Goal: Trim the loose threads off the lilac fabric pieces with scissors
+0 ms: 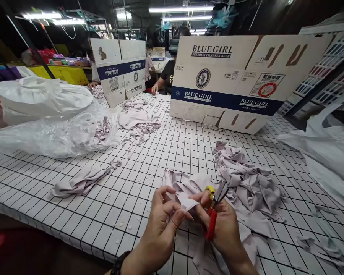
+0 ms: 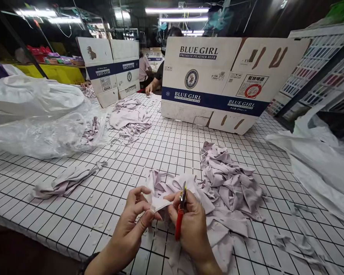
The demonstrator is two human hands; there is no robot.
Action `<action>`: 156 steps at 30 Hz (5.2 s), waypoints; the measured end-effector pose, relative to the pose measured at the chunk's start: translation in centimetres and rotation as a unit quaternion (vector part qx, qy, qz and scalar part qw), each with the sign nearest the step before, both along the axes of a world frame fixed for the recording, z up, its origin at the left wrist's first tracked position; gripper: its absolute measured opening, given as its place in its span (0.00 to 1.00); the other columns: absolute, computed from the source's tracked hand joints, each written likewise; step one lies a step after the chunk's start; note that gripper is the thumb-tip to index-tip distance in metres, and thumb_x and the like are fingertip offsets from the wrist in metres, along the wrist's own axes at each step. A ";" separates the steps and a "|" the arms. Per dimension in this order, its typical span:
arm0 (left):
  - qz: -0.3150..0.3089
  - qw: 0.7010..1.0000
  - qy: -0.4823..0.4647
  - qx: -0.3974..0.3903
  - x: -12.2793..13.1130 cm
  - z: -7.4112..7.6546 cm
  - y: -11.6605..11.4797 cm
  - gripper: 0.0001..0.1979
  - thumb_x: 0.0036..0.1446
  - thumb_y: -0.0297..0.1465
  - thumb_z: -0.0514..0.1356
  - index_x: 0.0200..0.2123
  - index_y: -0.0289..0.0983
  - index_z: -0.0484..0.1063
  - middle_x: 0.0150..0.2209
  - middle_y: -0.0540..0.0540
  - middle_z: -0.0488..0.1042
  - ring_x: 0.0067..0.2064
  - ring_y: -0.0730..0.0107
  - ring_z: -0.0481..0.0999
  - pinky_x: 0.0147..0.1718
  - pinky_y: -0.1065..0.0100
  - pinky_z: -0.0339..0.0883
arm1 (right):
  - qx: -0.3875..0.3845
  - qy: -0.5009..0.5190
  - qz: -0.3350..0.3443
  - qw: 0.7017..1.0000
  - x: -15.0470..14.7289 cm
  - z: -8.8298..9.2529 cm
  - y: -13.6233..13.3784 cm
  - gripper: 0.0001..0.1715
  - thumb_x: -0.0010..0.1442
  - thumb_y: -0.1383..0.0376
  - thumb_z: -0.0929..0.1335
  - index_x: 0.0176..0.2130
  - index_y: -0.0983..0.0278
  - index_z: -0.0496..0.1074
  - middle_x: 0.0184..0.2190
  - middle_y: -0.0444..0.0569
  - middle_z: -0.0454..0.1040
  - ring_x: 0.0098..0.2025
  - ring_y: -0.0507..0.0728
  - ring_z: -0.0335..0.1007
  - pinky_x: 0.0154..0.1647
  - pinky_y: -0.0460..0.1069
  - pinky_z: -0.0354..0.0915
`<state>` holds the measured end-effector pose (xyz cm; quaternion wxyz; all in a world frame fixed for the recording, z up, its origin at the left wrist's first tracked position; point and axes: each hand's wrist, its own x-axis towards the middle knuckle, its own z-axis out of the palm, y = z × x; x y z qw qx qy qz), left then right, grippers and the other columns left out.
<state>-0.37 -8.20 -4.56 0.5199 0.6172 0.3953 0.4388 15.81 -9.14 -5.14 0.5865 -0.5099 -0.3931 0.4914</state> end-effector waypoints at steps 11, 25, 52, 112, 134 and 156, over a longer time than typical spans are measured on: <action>-0.080 0.995 -0.054 -0.020 0.8 -1.4 0.7 0.16 0.67 0.40 0.51 0.34 0.35 0.69 0.28 0.48 0.69 0.29 0.72 0.67 0.30 0.70 0.62 | -0.062 -0.200 0.089 0.974 2.0 1.8 -1.6 0.17 0.52 0.55 0.74 0.31 0.60 0.65 0.28 0.42 0.68 0.30 0.53 0.65 0.32 0.47 0.66; -0.150 0.985 0.032 0.076 0.3 -1.2 1.0 0.11 0.69 0.32 0.46 0.35 0.37 0.64 0.31 0.49 0.65 0.32 0.72 0.65 0.33 0.70 0.59 | -0.100 -0.565 0.122 0.810 2.8 4.2 -3.2 0.15 0.51 0.55 0.71 0.28 0.59 0.62 0.30 0.45 0.71 0.32 0.57 0.69 0.32 0.50 0.67; -0.174 0.983 0.038 0.048 -0.5 -0.5 1.5 0.14 0.69 0.33 0.47 0.31 0.37 0.63 0.29 0.50 0.63 0.31 0.72 0.62 0.31 0.70 0.58 | -0.060 -0.615 0.125 0.776 2.6 4.0 -2.9 0.17 0.54 0.53 0.70 0.24 0.60 0.64 0.23 0.43 0.70 0.25 0.54 0.65 0.24 0.47 0.59; 0.068 0.982 0.128 0.117 -8.2 5.9 9.5 0.11 0.59 0.40 0.61 0.33 0.37 0.71 0.27 0.50 0.76 0.28 0.70 0.75 0.27 0.71 0.69 | 0.058 -0.124 -0.124 0.983 6.0 8.5 2.0 0.15 0.45 0.65 0.76 0.30 0.60 0.67 0.28 0.41 0.67 0.30 0.52 0.68 0.32 0.47 0.66; 0.078 0.897 -0.207 -0.383 -3.3 -3.0 7.5 0.08 0.66 0.30 0.53 0.38 0.32 0.68 0.28 0.45 0.74 0.22 0.73 0.74 0.20 0.73 0.68 | -0.136 -0.165 0.209 0.954 -3.0 -0.3 7.2 0.20 0.42 0.70 0.75 0.37 0.62 0.69 0.28 0.41 0.73 0.27 0.53 0.68 0.27 0.47 0.64; 0.023 0.867 -0.266 -0.420 -2.7 -2.7 0.2 0.24 0.46 0.45 0.71 0.35 0.30 0.74 0.29 0.46 0.75 0.22 0.79 0.70 0.22 0.75 0.64 | -0.106 -0.224 0.211 0.945 -2.5 0.1 7.4 0.10 0.47 0.67 0.70 0.31 0.61 0.66 0.22 0.38 0.64 0.23 0.50 0.59 0.22 0.45 0.57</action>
